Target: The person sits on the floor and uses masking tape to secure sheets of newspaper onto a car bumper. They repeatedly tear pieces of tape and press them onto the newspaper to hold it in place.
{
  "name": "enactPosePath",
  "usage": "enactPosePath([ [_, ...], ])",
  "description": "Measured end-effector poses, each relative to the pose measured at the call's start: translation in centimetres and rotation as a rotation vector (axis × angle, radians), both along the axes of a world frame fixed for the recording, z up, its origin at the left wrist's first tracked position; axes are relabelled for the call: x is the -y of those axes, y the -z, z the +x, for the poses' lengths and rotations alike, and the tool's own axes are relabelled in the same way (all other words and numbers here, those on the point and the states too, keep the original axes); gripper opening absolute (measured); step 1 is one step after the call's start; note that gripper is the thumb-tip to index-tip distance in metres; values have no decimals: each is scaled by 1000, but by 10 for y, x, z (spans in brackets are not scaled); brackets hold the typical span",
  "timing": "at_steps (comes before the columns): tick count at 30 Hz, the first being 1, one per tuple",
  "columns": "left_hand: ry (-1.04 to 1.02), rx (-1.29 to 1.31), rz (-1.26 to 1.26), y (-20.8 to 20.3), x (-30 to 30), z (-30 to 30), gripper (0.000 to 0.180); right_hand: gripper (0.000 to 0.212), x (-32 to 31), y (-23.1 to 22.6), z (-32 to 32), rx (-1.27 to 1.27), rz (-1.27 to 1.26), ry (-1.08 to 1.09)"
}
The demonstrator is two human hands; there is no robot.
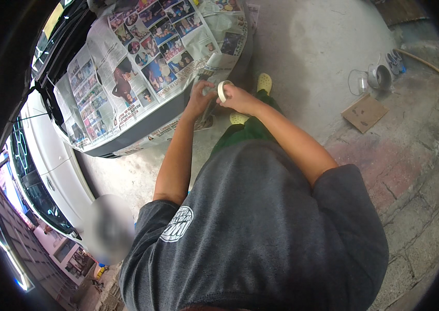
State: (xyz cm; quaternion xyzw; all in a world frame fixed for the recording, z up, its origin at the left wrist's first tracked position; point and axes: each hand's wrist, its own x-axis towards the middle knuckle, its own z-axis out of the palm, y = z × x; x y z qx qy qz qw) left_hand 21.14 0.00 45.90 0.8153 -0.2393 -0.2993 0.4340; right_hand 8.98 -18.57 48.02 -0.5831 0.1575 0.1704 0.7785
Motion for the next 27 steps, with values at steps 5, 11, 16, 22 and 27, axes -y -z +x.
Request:
enactPosePath([
  [5, 1, -1, 33, 3, -1, -1, 31, 26, 1, 21, 2, -2, -219, 4],
  [11, -31, -46, 59, -3, 1, -4, 25, 22, -1, 17, 7, 6, -472, -72],
  [16, -26, -20, 83, 0, -2, -3, 24, 22, -10, 7, 11, 56, -632, -81],
  [22, -35, 24, 104, 1, -1, -4, 26, 22, -12, -1, 11, 147, -667, -73],
  [27, 25, 7, 107, -2, -3, -2, 27, 26, -1, -2, 17, -116, -565, -220],
])
